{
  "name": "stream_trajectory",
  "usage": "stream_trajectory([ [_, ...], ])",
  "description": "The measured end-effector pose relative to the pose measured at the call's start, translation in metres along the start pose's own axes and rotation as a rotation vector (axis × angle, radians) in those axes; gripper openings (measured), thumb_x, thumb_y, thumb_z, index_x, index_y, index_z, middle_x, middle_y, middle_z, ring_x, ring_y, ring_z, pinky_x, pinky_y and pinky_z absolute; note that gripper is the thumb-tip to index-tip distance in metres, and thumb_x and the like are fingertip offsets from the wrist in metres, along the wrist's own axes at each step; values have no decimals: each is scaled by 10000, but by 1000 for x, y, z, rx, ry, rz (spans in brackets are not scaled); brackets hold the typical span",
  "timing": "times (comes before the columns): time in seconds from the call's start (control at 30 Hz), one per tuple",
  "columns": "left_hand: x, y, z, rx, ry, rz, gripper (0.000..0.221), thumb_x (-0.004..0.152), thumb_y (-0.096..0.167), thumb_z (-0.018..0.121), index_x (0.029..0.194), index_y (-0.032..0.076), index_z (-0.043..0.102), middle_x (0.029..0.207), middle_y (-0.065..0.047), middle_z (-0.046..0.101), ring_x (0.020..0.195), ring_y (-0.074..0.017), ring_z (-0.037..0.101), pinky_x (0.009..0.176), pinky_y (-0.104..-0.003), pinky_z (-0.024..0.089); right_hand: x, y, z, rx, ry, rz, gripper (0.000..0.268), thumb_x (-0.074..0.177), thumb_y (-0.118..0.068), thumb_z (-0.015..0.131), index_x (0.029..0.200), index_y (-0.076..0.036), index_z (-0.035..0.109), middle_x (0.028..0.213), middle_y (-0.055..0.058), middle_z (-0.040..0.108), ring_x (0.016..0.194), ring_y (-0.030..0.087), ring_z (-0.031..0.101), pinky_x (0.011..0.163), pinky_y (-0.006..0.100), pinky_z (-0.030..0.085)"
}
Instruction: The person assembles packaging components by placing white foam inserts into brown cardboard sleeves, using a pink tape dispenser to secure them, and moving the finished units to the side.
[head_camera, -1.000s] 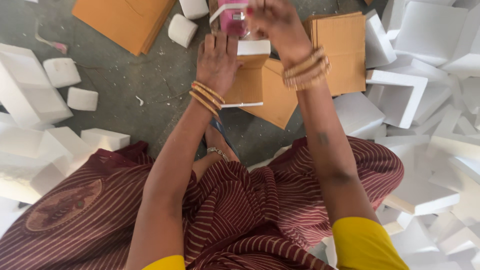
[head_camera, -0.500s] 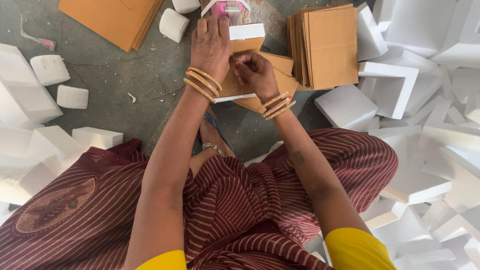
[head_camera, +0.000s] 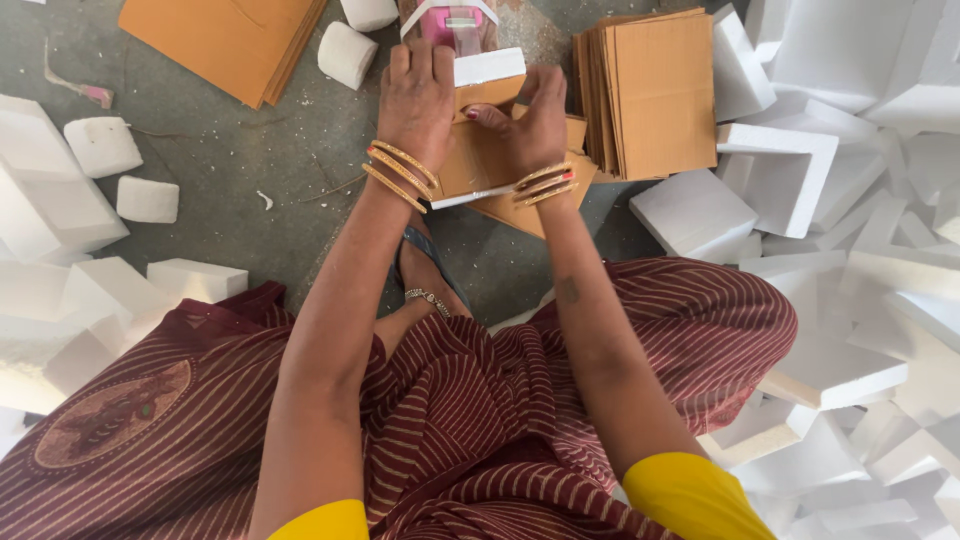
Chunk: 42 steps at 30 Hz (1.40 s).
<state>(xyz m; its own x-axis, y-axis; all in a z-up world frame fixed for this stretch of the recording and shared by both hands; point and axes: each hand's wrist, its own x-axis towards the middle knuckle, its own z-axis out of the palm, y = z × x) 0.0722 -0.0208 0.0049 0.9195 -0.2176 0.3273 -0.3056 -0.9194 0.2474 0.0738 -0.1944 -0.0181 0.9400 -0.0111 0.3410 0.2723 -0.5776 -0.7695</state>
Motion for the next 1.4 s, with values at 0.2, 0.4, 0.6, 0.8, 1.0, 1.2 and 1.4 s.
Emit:
stream_trajectory([
  [0.2,-8,2,-2,-39,49,13,570,704,56,839,1168,24,509,1237,-183,513,1155,-356,506,997,-453,478,17,13,-12,48,-456,121,610,773,-341,929,1220,-42,642,1170,128,696,1118,326,688,960,418,552],
  [0.4,-22,19,-15,-104,49,-42,661,673,205,912,1186,24,537,1198,-178,532,1076,-360,511,908,-488,461,-9,26,-7,-210,-320,-107,577,768,-321,922,1178,-29,639,1130,177,633,1054,412,576,936,502,475],
  [0.6,-36,23,-14,-118,84,-34,651,702,232,913,1217,55,556,1199,-128,553,1110,-343,527,982,-481,462,-3,72,-26,-26,-553,-191,520,782,19,623,1299,-27,590,1242,156,667,1191,337,633,1005,440,494],
  [0.8,-37,26,-9,-107,120,-51,650,725,234,905,1238,49,550,1222,-139,545,1135,-349,526,1004,-493,459,58,75,-21,761,-639,306,612,1025,-108,662,1567,-44,384,1252,161,729,1158,195,720,1021,312,582],
  [1.0,-38,24,-5,-76,110,-52,637,713,221,889,1221,49,545,1229,-145,536,1145,-349,527,1012,-494,464,86,27,12,671,-685,448,633,1003,-147,742,1524,-14,409,977,130,804,816,142,751,697,284,601],
  [1.2,-38,23,-3,-92,83,-68,609,743,204,881,1230,52,548,1205,-129,527,1151,-342,522,1037,-493,462,90,11,11,703,-658,528,613,940,-72,769,1461,-12,451,903,144,787,704,146,717,594,271,563],
  [1.4,-29,19,-6,-106,109,-59,587,735,168,837,1222,23,543,1224,-146,529,1142,-352,521,1017,-488,457,106,27,28,548,-692,548,584,926,-11,786,1426,-15,485,868,142,785,656,168,736,555,300,596],
])
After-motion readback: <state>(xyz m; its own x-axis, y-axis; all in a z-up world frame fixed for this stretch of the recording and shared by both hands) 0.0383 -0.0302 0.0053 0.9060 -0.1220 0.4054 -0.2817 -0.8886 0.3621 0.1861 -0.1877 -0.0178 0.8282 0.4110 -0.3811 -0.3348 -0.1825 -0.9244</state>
